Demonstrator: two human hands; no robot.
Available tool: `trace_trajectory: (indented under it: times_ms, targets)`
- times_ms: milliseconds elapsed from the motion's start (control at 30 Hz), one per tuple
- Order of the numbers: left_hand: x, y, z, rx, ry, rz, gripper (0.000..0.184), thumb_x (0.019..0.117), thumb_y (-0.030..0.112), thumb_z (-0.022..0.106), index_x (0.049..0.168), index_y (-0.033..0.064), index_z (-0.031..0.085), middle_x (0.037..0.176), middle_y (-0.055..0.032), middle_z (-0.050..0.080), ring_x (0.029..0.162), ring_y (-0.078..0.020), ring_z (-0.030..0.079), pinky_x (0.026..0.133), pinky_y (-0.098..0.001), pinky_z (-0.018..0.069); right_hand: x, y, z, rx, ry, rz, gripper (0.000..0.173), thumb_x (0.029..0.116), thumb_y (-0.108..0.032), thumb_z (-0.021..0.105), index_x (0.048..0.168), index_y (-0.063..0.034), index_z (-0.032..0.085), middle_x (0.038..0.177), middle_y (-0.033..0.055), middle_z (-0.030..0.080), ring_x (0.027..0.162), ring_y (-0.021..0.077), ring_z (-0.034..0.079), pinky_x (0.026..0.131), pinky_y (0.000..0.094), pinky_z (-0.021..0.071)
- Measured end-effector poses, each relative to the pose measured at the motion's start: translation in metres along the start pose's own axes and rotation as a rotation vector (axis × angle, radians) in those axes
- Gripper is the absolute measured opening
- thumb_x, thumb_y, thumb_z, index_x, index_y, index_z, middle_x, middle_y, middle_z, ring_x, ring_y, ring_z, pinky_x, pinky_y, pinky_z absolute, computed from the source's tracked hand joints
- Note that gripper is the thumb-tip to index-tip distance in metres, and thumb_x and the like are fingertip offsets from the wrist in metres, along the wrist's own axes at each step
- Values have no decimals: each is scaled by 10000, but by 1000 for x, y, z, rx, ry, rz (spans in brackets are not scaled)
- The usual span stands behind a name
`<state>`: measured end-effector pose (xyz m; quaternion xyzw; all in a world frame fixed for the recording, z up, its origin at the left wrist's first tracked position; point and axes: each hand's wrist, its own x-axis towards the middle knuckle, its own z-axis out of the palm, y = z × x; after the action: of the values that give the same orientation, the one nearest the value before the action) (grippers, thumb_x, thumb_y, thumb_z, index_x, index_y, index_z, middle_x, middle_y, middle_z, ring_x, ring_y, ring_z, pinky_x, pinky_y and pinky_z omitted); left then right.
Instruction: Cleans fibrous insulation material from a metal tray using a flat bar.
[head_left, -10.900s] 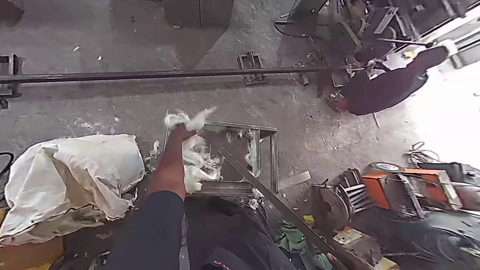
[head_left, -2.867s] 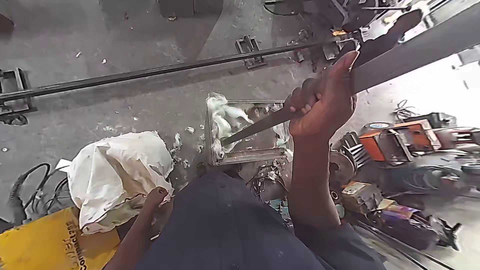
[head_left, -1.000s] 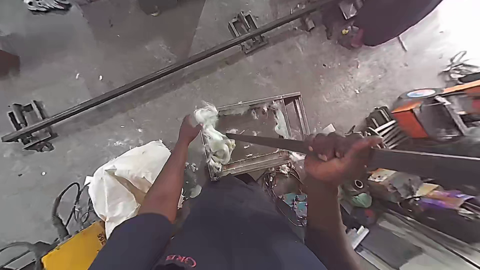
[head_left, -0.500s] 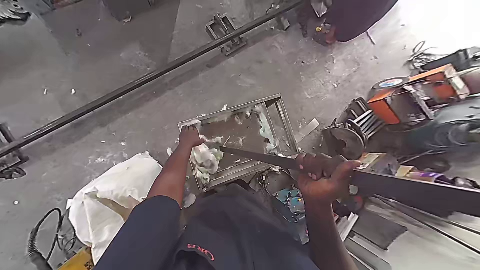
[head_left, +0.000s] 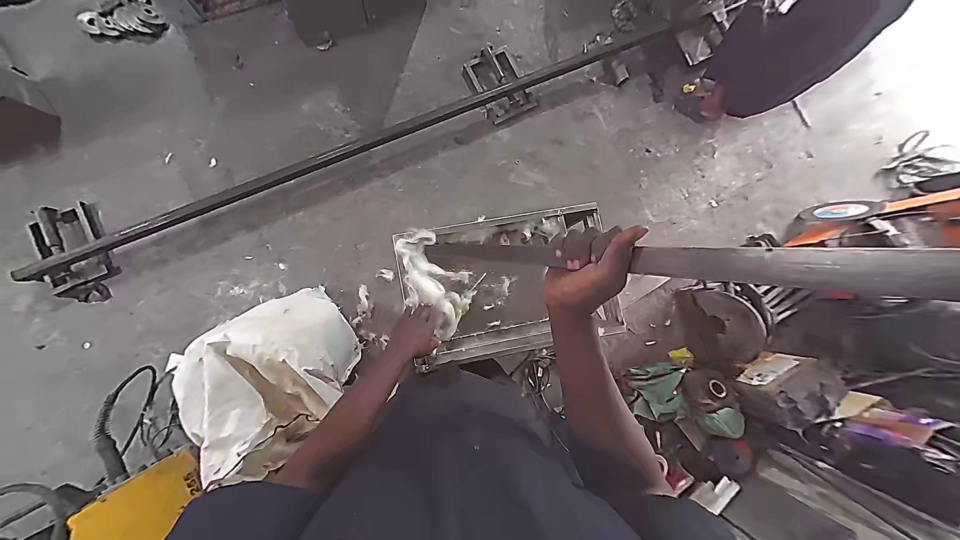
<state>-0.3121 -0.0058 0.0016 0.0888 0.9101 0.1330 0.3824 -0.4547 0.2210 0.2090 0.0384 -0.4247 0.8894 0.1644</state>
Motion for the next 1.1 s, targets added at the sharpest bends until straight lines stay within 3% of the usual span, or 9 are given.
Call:
trace_trajectory:
  times_ms: [100,233,367,467,567,767,833,933,1100]
  targets:
    - [-7,-3,12,-16,13,7,674,979,480,608,1508,76,503,1665,-147,345,1566,-354,254,1256,-615,211,-5,-3,11,4,-110,12,522,1116,-397,302,643,-209,419,500,-73,351,462,85,411,536,279,435]
    - [-33,-21,20,-179,135,27,502,1015,435,560,1419,141,607,1540,-99,523,1485,-285,417,1239,-521,311,-1,-61,12,-112,-267,-13,514,1094,-459,333,656,-219,455,514,-74,375,458,82,418,508,277,444]
    - [-70,-49,45,-273,137,-41,527,1038,426,508,1460,115,570,1558,-132,502,1485,-313,418,1238,-510,321,-17,-88,17,-110,-189,-4,542,1112,-420,274,647,-193,434,485,-51,360,418,107,395,461,296,421]
    - [-86,-57,60,-292,105,-50,504,1016,429,562,1435,148,589,1535,-125,521,1446,-341,460,1176,-571,391,-57,-52,14,-123,-146,105,509,1092,-480,356,668,-239,499,516,-101,408,458,49,434,501,249,440]
    - [-88,-60,69,-257,100,18,463,1021,430,556,1384,151,623,1479,-106,568,1403,-330,503,1143,-578,423,-77,-39,12,-98,-169,116,525,1097,-462,343,634,-233,434,500,-85,331,446,77,372,509,277,409]
    - [-116,-65,48,-319,32,-136,437,1110,341,355,1463,181,559,1275,-177,696,1217,-398,650,1026,-642,495,-65,-112,6,-216,-103,-31,545,1105,-464,275,647,-216,438,490,-69,351,429,96,393,475,297,425]
    - [-123,-75,46,-344,21,-194,436,1066,242,435,1493,223,527,1323,-154,680,1231,-394,643,1016,-657,496,-65,-117,-1,-211,-60,-51,566,1113,-442,232,623,-210,395,466,-59,315,401,105,354,444,297,393]
    - [-129,-100,66,-321,117,-173,464,930,109,607,1387,189,606,1408,-148,605,1301,-375,583,1032,-620,508,-87,-93,-13,-200,20,4,563,1099,-482,299,623,-222,450,472,-76,364,409,86,397,452,290,426]
    - [-138,-128,90,-385,132,-255,375,1034,206,473,1381,177,611,1355,-111,659,1229,-339,651,999,-625,528,-113,-87,-10,-177,46,41,575,1106,-498,261,627,-228,428,478,-78,336,417,81,376,474,287,419]
